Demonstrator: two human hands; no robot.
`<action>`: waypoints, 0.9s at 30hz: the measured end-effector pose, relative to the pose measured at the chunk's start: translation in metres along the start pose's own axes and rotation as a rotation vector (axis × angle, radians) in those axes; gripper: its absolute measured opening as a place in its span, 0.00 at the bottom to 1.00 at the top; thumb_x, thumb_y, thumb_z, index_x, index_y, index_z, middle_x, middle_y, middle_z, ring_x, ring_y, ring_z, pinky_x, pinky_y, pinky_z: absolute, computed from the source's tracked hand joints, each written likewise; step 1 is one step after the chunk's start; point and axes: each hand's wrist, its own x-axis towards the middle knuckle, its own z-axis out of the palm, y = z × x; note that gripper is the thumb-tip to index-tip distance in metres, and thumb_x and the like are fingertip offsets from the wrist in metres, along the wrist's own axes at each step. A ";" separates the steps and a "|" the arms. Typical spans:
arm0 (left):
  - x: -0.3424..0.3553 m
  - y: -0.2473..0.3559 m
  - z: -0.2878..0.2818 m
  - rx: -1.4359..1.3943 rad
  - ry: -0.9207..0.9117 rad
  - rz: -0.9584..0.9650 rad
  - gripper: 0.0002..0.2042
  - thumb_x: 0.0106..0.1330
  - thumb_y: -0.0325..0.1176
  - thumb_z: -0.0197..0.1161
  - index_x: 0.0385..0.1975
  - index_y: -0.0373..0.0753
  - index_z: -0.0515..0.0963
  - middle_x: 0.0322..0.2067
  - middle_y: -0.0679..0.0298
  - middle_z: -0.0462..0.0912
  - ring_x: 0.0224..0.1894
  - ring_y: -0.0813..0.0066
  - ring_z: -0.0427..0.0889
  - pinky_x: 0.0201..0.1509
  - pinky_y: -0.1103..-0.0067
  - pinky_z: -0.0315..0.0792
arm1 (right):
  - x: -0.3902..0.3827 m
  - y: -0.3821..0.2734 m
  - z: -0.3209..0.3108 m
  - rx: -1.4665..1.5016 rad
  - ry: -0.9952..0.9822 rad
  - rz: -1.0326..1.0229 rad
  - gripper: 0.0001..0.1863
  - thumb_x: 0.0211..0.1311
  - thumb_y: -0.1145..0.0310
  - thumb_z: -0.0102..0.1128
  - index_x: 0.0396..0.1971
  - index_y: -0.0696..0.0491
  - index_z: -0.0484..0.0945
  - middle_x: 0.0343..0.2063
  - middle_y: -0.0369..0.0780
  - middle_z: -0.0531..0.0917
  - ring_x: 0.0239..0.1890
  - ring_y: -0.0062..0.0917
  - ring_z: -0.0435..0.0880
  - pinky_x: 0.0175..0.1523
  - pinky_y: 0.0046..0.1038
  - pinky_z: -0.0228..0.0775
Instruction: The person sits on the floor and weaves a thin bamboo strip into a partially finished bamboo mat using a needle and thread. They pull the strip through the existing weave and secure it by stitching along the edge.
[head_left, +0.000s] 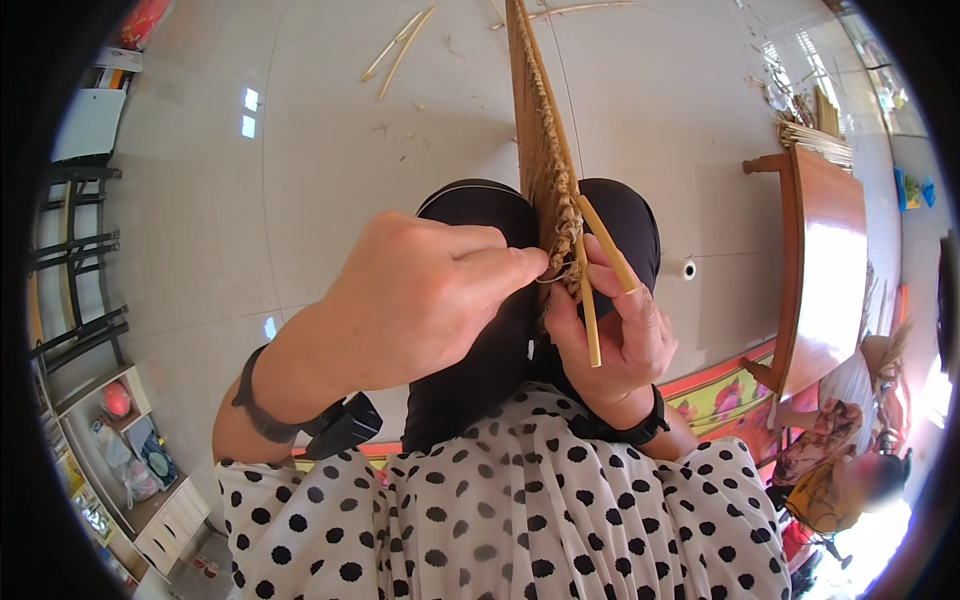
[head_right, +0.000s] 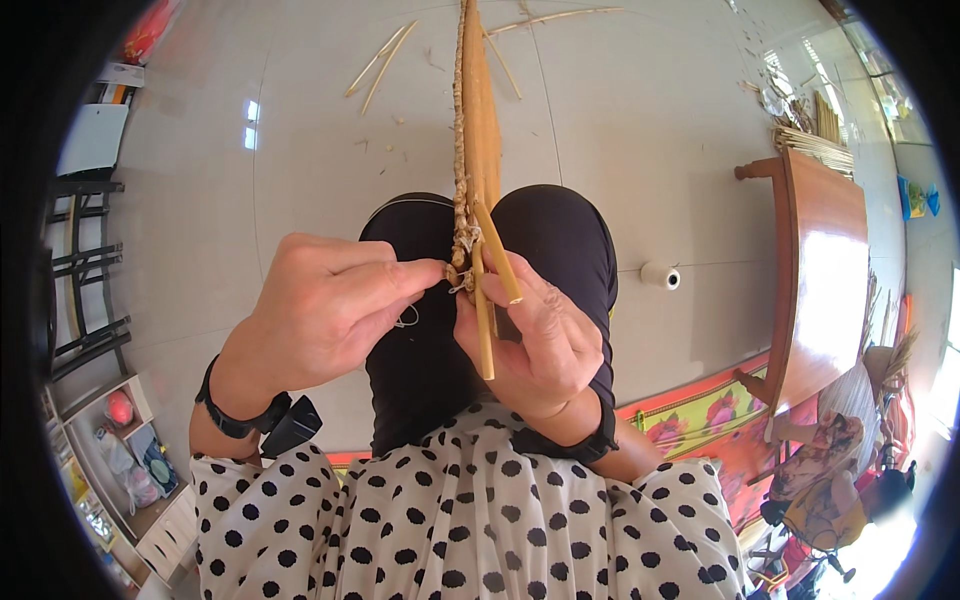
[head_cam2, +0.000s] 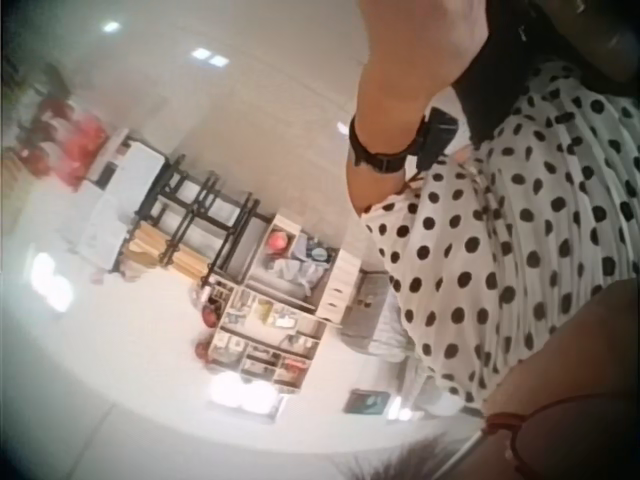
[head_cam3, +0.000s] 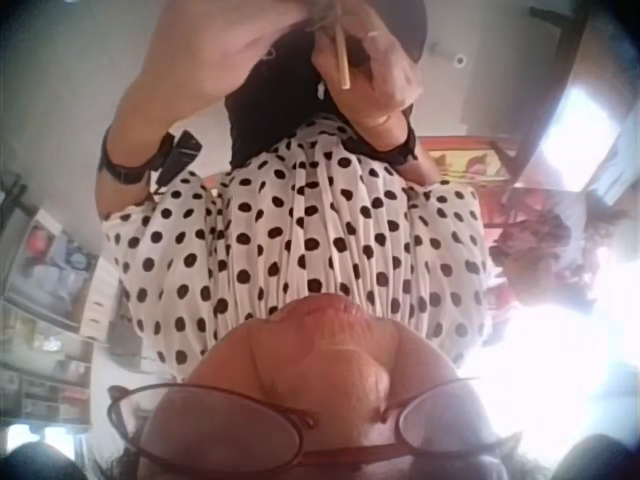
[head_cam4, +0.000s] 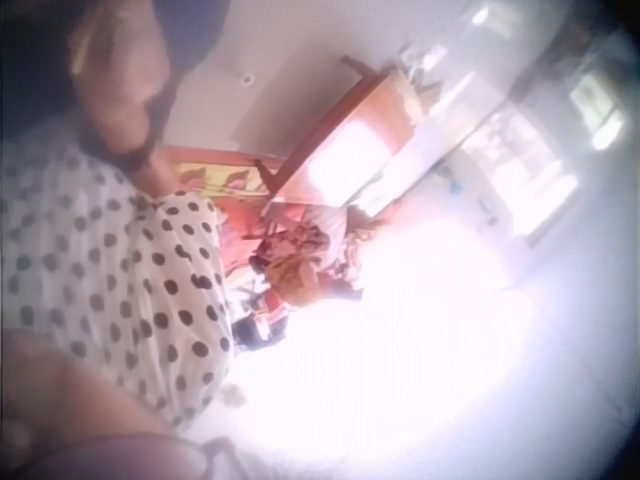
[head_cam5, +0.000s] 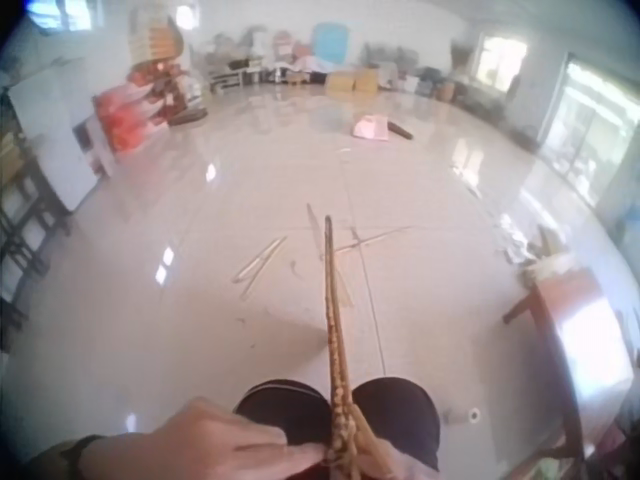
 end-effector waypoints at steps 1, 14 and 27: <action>0.001 0.000 -0.001 0.006 -0.010 0.002 0.14 0.53 0.24 0.68 0.41 0.39 0.82 0.22 0.68 0.78 0.21 0.69 0.79 0.20 0.75 0.68 | 0.000 0.000 0.000 0.000 0.002 0.000 0.19 0.38 0.84 0.75 0.35 0.64 0.81 0.36 0.52 0.89 0.36 0.37 0.92 0.42 0.26 0.84; 0.009 0.008 -0.011 0.048 -0.078 -0.025 0.14 0.51 0.24 0.67 0.40 0.37 0.83 0.21 0.68 0.76 0.20 0.71 0.78 0.20 0.75 0.68 | 0.000 0.003 0.000 -0.007 0.008 0.000 0.18 0.40 0.83 0.75 0.36 0.62 0.82 0.36 0.51 0.89 0.34 0.36 0.91 0.39 0.25 0.84; 0.011 0.004 0.000 0.043 -0.004 -0.005 0.12 0.51 0.22 0.68 0.37 0.38 0.83 0.21 0.67 0.77 0.19 0.71 0.77 0.18 0.76 0.67 | -0.001 0.010 0.000 0.056 0.018 -0.032 0.20 0.41 0.83 0.77 0.38 0.60 0.82 0.36 0.50 0.88 0.33 0.36 0.90 0.38 0.26 0.83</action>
